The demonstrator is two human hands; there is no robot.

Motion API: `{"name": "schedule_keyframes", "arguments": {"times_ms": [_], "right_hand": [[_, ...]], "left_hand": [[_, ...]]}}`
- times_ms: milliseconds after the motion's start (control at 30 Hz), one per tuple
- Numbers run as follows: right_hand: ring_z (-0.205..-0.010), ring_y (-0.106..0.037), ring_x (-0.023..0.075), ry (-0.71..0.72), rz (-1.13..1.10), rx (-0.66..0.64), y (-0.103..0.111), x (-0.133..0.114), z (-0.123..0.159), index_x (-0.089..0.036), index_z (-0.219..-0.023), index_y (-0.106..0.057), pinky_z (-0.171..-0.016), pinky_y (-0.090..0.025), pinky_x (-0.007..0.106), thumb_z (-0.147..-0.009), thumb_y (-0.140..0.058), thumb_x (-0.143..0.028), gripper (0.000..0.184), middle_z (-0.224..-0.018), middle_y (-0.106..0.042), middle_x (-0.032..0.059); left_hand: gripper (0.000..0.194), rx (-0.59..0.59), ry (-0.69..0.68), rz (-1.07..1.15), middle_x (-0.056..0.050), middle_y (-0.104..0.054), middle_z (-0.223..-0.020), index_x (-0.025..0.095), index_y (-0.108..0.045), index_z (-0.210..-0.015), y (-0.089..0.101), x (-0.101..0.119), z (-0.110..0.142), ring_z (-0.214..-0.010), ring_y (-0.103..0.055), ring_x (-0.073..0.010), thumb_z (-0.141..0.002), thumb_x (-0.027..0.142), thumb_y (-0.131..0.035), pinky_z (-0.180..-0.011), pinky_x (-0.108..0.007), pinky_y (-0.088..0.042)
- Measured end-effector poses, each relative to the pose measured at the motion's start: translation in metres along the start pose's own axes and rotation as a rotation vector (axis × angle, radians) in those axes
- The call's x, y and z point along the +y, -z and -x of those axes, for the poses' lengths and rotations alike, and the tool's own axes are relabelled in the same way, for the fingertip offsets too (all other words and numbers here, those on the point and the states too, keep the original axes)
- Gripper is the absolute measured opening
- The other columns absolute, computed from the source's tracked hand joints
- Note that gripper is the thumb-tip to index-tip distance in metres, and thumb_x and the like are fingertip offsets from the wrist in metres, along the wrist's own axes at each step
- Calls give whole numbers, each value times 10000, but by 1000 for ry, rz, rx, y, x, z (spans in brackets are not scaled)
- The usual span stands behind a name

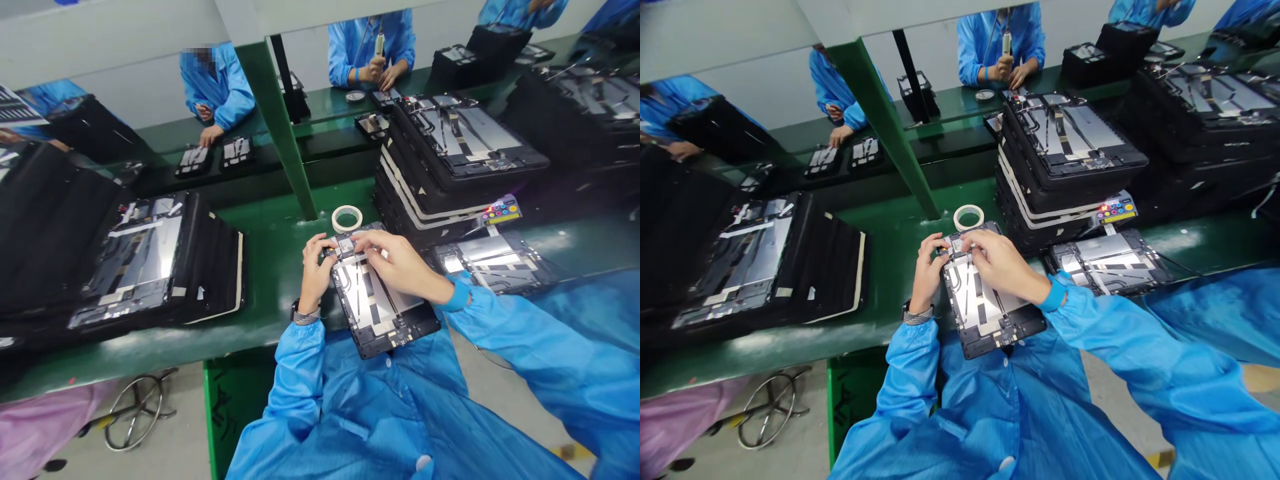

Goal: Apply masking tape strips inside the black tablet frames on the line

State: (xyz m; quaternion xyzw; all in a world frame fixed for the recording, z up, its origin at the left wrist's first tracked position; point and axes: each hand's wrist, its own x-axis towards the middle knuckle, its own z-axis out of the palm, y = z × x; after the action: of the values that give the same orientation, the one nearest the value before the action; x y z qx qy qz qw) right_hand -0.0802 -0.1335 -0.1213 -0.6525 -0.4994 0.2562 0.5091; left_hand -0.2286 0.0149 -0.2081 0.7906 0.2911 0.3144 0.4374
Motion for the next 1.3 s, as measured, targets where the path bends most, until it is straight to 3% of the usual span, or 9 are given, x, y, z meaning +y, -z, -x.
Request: {"name": "schedule_keyframes", "arguments": {"times_ms": [100, 200, 533, 733, 867, 933, 1033, 1167, 1300], "right_hand": [[-1086, -607, 268, 228, 321, -178, 4, 5, -14, -218, -990, -727, -967, -492, 413, -857, -516, -32, 311, -1080, -744, 84], [-1003, -565, 267, 279, 493, -282, 2, 12, -19, -201, -1027, -731, -893, -468, 390, -864, -495, -30, 334, -996, -697, 102], [-943, -506, 299, 385, 483, -397, 2, 16, -20, -231, -884, -687, -962, -402, 472, -858, -576, -105, 170, -922, -691, 122], [-1107, -560, 347, 274, 371, -173, 24, 10, -16, -223, -1027, -728, -1050, -421, 549, -881, -585, -145, 219, -1071, -699, 140], [-1171, -599, 349, 110, 160, 41, 44, 3, 25, -273, -1104, -761, -1145, -427, 575, -943, -645, -256, 199, -1170, -719, 103], [-1247, -607, 345, -1, 72, 167, 50, 5, 58, -300, -1196, -754, -1203, -410, 571, -959, -685, -323, 247, -1264, -722, 82], [-1354, -613, 322, -187, -36, 308, 48, 16, 107, -317, -1330, -701, -1262, -381, 558, -975, -714, -397, 365, -1387, -711, 66], [-1441, -591, 295, -301, -172, 312, 31, 39, 149, -319, -1427, -640, -1290, -378, 542, -997, -703, -438, 450, -1475, -682, 73], [-1487, -550, 299, -254, -222, 329, 19, 46, 162, -300, -1474, -613, -1318, -344, 557, -978, -738, -416, 524, -1548, -627, 87]], "left_hand": [[210, -6, 12, 1, -60, -616, -1432, 273, -681, -1045, 0, 0, 0, -1459, -496, -268, -900, 157, -584, -1257, -477, -329], [206, -8, 9, 30, -64, -613, -1436, 271, -687, -1054, -1, -1, 0, -1453, -497, -274, -906, 166, -591, -1253, -484, -326], [86, -14, -15, 10, -64, -654, -1379, 264, -705, -994, 4, 4, -4, -1398, -532, -272, -951, 243, -634, -1233, -470, -324], [57, -144, -70, 10, -74, -702, -1263, 237, -697, -965, 13, 8, -21, -1288, -609, -268, -909, 249, -689, -1188, -457, -380], [156, -174, -55, 67, -79, -718, -1256, 238, -721, -1034, 19, 8, -24, -1282, -630, -272, -884, 282, -738, -1177, -448, -429], [305, -76, 3, 109, -84, -685, -1370, 266, -714, -1199, 20, 10, -11, -1378, -588, -280, -903, 329, -753, -1195, -446, -436], [471, 81, 183, 186, -82, -558, -1584, 317, -611, -1445, 17, 16, 33, -1510, -497, -279, -995, 440, -677, -1255, -454, -414], [602, 8, 306, 201, -50, -414, -1723, 351, -499, -1596, -2, 30, 101, -1608, -377, -287, -1028, 505, -626, -1344, -473, -311], [639, 27, 321, 222, -6, -349, -1761, 385, -386, -1672, -28, 43, 130, -1650, -285, -253, -1066, 508, -545, -1371, -451, -245]]}}
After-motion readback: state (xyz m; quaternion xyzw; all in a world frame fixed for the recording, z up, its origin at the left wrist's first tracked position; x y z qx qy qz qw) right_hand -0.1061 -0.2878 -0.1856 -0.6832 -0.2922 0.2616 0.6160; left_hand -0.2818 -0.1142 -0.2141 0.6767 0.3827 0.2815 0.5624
